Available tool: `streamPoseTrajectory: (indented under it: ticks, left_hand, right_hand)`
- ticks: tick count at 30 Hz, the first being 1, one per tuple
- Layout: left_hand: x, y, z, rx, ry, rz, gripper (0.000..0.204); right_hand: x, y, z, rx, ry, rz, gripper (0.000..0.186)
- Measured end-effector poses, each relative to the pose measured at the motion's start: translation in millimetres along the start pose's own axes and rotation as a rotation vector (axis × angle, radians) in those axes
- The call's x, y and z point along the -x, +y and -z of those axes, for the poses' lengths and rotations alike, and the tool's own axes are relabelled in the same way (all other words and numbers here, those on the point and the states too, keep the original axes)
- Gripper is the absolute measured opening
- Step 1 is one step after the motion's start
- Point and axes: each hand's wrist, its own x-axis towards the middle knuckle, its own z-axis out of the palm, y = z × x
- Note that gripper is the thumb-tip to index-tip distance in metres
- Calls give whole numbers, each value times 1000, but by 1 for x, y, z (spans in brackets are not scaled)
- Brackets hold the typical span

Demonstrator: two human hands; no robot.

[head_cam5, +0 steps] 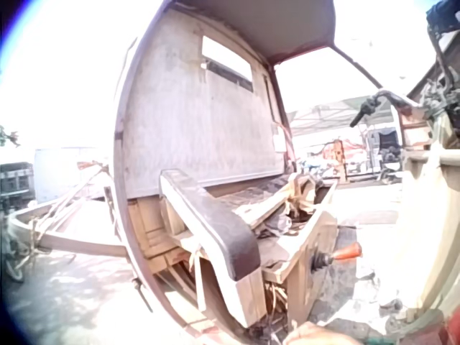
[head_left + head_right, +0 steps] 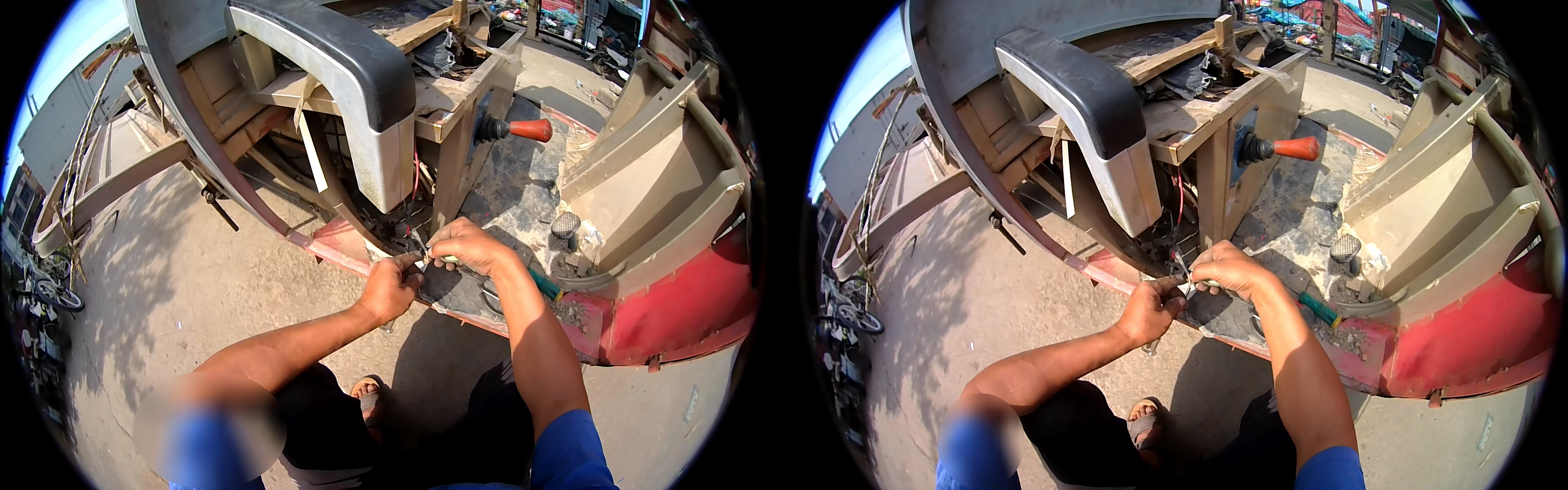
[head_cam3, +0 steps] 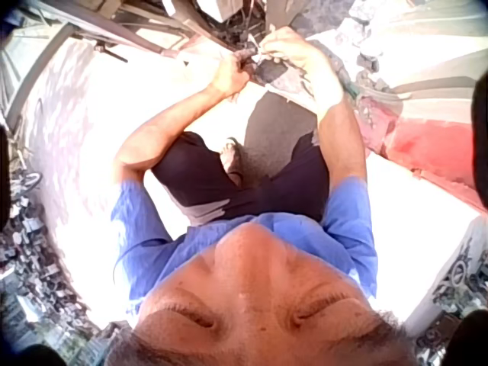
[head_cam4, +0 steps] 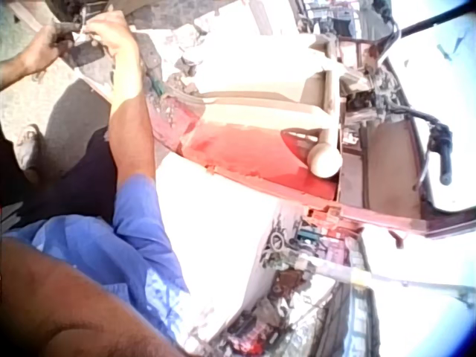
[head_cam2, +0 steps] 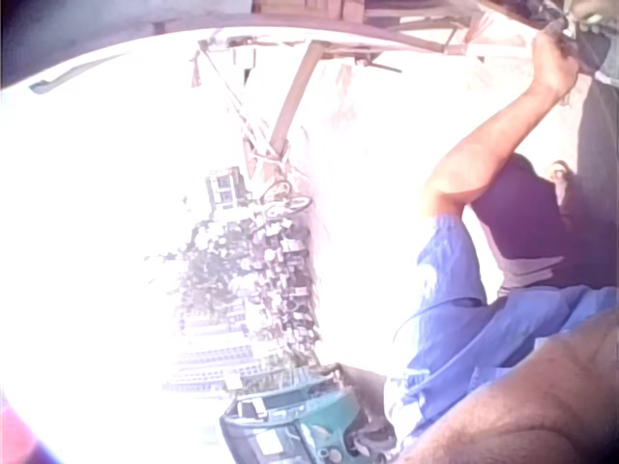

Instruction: The person strips the insulation from two wires, twists the exposed ends together, and wraps the connection with electrical tape. They then use a screwdriver to adjust components inside the vehicle's dashboard area.

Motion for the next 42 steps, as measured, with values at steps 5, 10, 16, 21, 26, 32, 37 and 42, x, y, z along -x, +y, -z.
streamPoseTrajectory:
  ticks: [5, 10, 16, 21, 26, 32, 37, 42]
  left_hand:
    - [1, 7, -1, -98, 62, -53, 38]
    - [4, 17, -1, -245, 143, -95, 44]
    - [3, 24, -1, -312, 128, -80, 39]
    - [3, 18, 0, -270, 126, -86, 31]
    - [0, 5, 1, 74, 43, -44, 27]
    - [1, 16, 1, 294, 30, -14, 24]
    - [3, 13, 5, 220, 1, -14, 21]
    - [1, 6, 3, 105, 44, -59, 10]
  right_hand:
    - [4, -2, -2, 36, 34, 23, 19]
    - [9, -7, -3, 98, 99, 89, 22]
    - [14, -8, -11, 157, 177, 211, 35]
    - [25, -16, -21, 92, 163, 214, 35]
    - [14, 5, -2, -368, 72, 174, 28]
    - [6, 10, -13, -363, 136, 204, 17]
    - [5, 7, -17, -321, 114, 59, 6]
    - [5, 8, -20, -286, 101, 18, 11]
